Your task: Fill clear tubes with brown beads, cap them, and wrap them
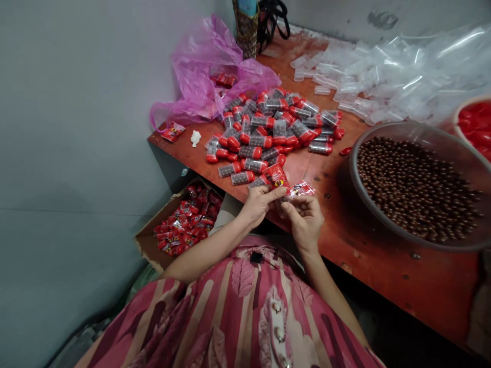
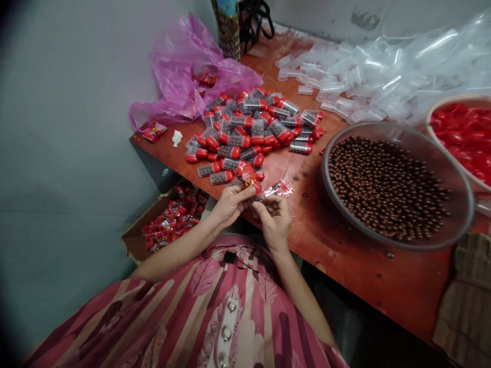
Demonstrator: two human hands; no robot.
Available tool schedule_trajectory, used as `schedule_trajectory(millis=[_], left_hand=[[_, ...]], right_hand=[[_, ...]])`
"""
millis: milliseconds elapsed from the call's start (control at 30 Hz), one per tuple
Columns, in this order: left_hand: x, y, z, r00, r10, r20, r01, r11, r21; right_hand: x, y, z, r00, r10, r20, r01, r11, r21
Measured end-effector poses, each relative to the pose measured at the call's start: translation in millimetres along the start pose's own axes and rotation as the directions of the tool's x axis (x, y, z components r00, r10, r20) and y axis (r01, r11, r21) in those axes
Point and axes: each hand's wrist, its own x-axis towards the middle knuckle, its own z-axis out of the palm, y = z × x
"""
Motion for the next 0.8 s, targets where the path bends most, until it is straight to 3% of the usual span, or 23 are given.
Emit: schedule_trajectory(millis=[100, 300, 500, 700, 800], left_hand=[[0, -4, 0.4, 1.000, 0.013, -0.011, -0.013, 0.999, -0.030], [-1, 3, -10.7, 0.972, -0.157, 0.175, 0.137, 0.983, 0.123], [0, -2, -8.7, 0.999, -0.025, 0.035, 0.023, 0.998, 0.051], [-7, 2, -8.8, 0.975, -0.151, 0.161, 0.123, 0.978, 0.170], [-11, 5, -8.5, 0.988, -0.119, 0.103, 0.102, 0.983, 0.153]], right_hand=[[-3, 0, -1, 0.998, -0.064, -0.025, 0.062, 0.996, -0.068], [0, -5, -3, 0.992, 0.100, 0.075, -0.110, 0.985, 0.135], [-5, -1, -3, 0.998, -0.046, 0.034, 0.050, 0.990, -0.129], [-3, -1, -3, 0.985, 0.128, 0.111, -0.146, 0.974, 0.171], [-4, -1, 1, 0.986, 0.145, 0.078, -0.158, 0.969, 0.189]])
